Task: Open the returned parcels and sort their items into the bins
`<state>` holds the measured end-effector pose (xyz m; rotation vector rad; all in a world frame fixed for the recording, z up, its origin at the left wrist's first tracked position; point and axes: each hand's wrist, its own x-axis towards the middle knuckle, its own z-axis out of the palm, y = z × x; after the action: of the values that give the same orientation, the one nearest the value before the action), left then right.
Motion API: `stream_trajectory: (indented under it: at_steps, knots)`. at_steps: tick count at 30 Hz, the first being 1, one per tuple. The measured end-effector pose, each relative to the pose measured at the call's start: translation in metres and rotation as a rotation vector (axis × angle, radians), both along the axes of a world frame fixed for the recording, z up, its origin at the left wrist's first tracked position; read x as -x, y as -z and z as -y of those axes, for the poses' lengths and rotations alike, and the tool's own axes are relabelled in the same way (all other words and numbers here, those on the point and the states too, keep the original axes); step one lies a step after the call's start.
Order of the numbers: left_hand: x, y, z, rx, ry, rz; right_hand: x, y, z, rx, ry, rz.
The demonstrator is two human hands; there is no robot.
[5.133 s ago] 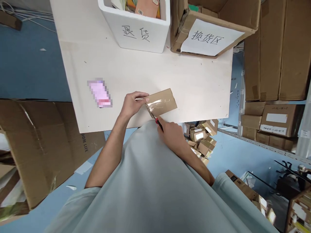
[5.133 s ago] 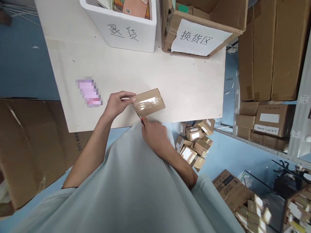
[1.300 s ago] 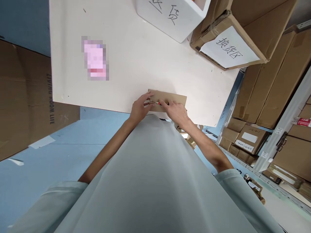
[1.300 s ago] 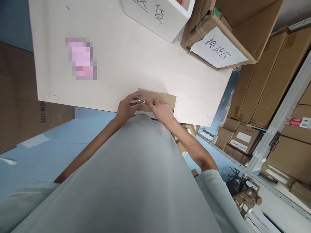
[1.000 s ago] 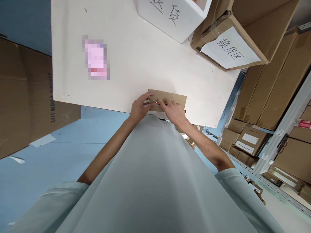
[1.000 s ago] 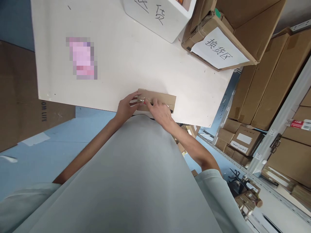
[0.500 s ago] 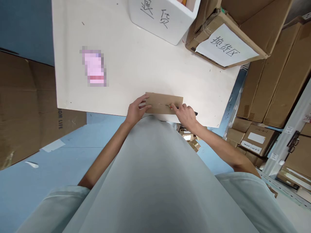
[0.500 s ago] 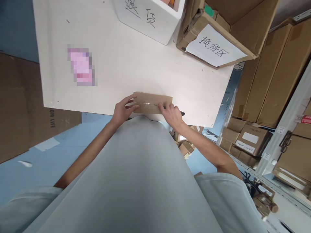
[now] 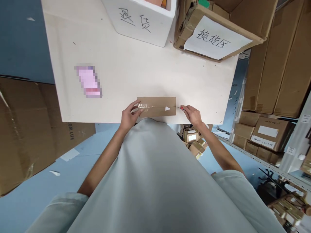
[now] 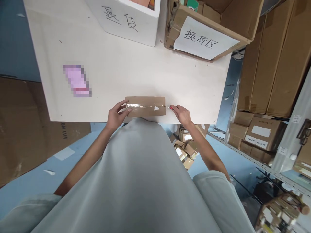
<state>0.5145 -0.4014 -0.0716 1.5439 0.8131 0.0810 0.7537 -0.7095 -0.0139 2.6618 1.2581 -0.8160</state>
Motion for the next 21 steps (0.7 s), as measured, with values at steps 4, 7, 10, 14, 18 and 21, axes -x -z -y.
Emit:
stream_trajectory:
  at_steps: [4, 7, 10, 14, 18, 21]
  knots:
    - [0.005, 0.007, -0.008, 0.006, -0.006, -0.014, 0.029, 0.045, 0.003, -0.388, 0.221, -0.185]
    - [0.016, 0.012, -0.02, -0.027, -0.009, -0.015, 0.052, 0.064, -0.007, -0.577, 0.393, -0.271]
    - [0.03, 0.013, -0.036, -0.047, -0.028, -0.057, 0.068, 0.07, -0.02, -0.599, 0.593, -0.324]
    - [0.045, 0.008, -0.053, -0.086, -0.043, -0.121, 0.08, 0.068, -0.038, -0.562, 0.763, -0.448]
    - [0.047, 0.004, -0.06, -0.23, -0.026, -0.16, 0.087, 0.047, -0.054, -0.589, 0.793, -0.453]
    - [0.037, 0.011, -0.057, -0.268, 0.029, -0.132, 0.083, 0.02, -0.058, -0.58, 0.777, -0.381]
